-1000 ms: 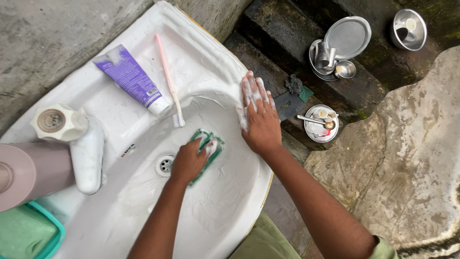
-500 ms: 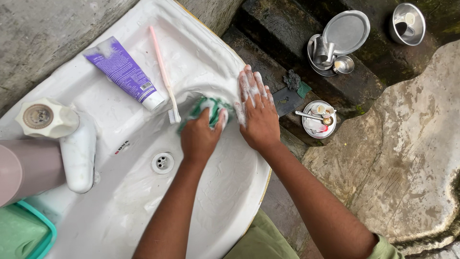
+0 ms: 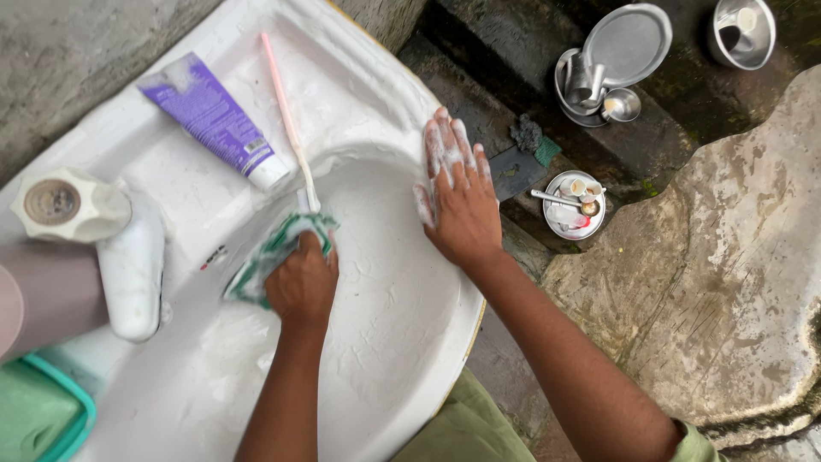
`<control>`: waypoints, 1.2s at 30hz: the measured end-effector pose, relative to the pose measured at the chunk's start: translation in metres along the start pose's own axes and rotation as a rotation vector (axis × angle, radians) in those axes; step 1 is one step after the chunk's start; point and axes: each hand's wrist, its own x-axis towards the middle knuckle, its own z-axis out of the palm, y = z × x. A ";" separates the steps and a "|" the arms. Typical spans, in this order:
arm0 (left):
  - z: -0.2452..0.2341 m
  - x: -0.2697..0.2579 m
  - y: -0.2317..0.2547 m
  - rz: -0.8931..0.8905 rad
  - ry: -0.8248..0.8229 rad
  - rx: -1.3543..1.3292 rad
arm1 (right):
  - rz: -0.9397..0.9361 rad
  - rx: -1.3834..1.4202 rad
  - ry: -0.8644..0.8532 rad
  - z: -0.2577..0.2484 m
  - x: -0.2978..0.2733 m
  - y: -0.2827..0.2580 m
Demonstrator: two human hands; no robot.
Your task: The person scrubs a white bathroom sink using a green sponge and soap. They move items like a soap dish and toothpaste aside to reach the basin, scrub the drain area, and wipe the sink's edges and interior surfaces.
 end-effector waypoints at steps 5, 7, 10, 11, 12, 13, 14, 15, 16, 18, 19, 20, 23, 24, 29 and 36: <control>0.010 0.032 0.043 0.205 0.252 -0.244 | -0.020 0.018 0.029 0.005 0.004 0.004; 0.008 0.049 0.051 0.283 0.338 -0.306 | -0.020 0.026 0.049 0.006 0.006 0.005; 0.004 0.043 0.046 0.298 0.254 -0.245 | -0.014 0.043 0.031 0.005 0.000 0.004; 0.005 0.040 0.043 0.272 0.208 -0.187 | -0.010 0.047 0.026 0.004 0.001 0.005; 0.007 0.036 0.038 0.243 0.162 -0.125 | -0.011 0.033 0.025 0.004 0.003 0.004; 0.011 0.032 0.032 0.208 0.169 -0.041 | -0.012 0.019 0.023 0.003 0.004 0.004; 0.015 0.026 0.023 0.172 0.171 0.043 | -0.013 0.006 0.018 0.003 0.003 0.003; 0.019 0.017 0.012 0.135 0.174 0.127 | -0.016 0.005 0.020 0.003 0.002 0.002; 0.021 0.005 -0.002 0.102 0.196 0.176 | -0.019 0.003 0.023 0.003 0.000 0.002; 0.016 -0.023 -0.030 -0.012 0.115 0.200 | -0.021 -0.009 0.021 0.003 -0.001 0.002; 0.010 -0.037 -0.042 -0.094 0.012 0.174 | -0.021 -0.019 0.017 0.002 -0.001 0.001; 0.001 -0.054 -0.053 -0.152 -0.087 0.196 | -0.023 -0.029 0.012 0.002 -0.001 0.000; -0.009 -0.054 -0.055 -0.222 -0.139 0.177 | -0.008 -0.040 -0.027 -0.001 -0.001 -0.001; -0.010 -0.055 -0.052 -0.231 -0.124 0.156 | -0.009 -0.040 -0.028 -0.001 -0.002 -0.001; -0.001 0.013 0.002 0.059 0.024 -0.048 | -0.015 -0.041 -0.034 0.001 0.002 0.002; -0.008 0.023 0.014 0.171 0.180 0.043 | -0.019 -0.021 -0.015 0.006 0.001 0.007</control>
